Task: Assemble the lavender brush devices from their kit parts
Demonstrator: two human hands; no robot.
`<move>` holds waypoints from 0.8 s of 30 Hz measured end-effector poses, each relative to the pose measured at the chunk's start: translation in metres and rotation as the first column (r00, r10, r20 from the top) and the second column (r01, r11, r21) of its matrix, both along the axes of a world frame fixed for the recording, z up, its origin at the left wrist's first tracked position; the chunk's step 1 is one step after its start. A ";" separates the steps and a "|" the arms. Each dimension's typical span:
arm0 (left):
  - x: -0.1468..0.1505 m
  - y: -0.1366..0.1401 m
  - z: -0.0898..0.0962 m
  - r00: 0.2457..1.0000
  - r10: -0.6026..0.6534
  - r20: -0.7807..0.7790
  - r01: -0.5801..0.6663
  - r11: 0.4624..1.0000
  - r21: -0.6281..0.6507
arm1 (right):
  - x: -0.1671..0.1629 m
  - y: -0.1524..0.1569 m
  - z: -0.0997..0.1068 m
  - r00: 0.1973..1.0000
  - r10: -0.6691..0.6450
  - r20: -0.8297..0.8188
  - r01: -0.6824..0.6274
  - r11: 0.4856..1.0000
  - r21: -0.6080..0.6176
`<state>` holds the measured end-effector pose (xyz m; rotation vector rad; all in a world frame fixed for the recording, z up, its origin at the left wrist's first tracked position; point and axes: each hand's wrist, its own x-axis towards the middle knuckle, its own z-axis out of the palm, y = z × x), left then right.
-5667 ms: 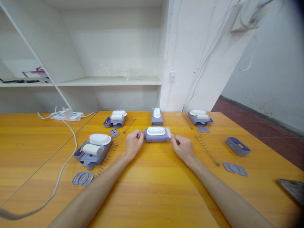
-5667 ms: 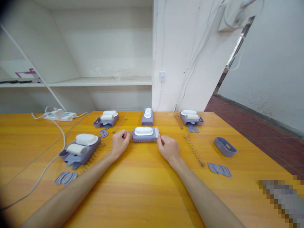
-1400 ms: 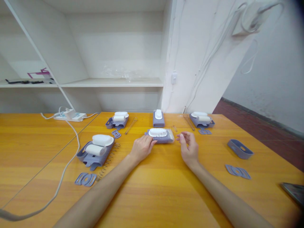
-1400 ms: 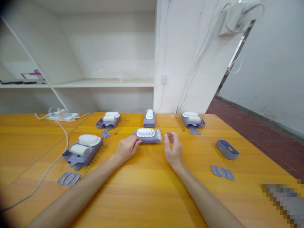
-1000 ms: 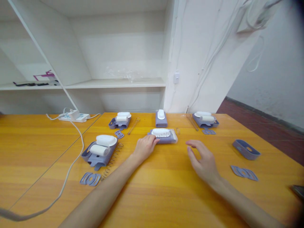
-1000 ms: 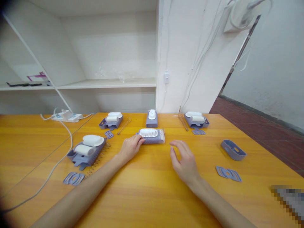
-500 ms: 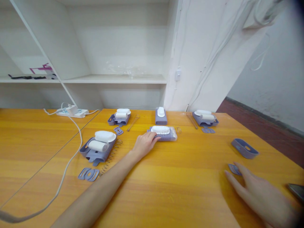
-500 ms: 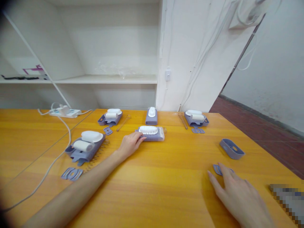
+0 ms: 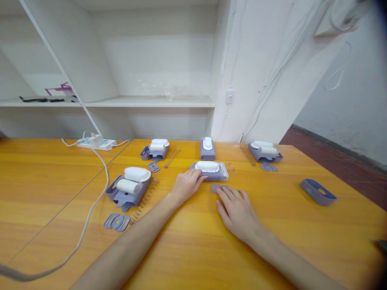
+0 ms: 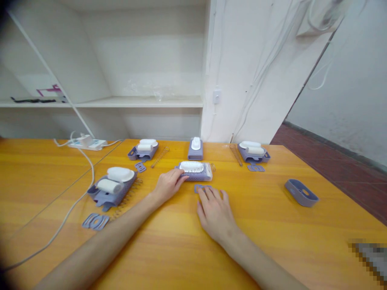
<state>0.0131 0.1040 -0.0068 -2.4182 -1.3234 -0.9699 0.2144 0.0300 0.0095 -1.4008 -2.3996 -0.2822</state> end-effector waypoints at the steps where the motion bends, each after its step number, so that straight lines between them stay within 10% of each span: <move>1: 0.000 0.000 0.000 1.000 -0.003 0.003 0.003 1.000 0.008 | -0.002 0.005 0.002 1.000 0.019 -0.014 -0.019 1.000 0.019; 8: -0.001 -0.003 0.002 0.995 -0.097 -0.033 0.100 0.990 0.103 | 0.006 0.044 0.015 0.988 -0.153 0.034 0.137 0.948 0.287; 24: 0.005 -0.011 0.005 0.998 -0.012 -0.062 0.009 0.998 -0.058 | 0.031 0.076 -0.017 0.870 -0.109 -0.481 0.218 0.960 0.177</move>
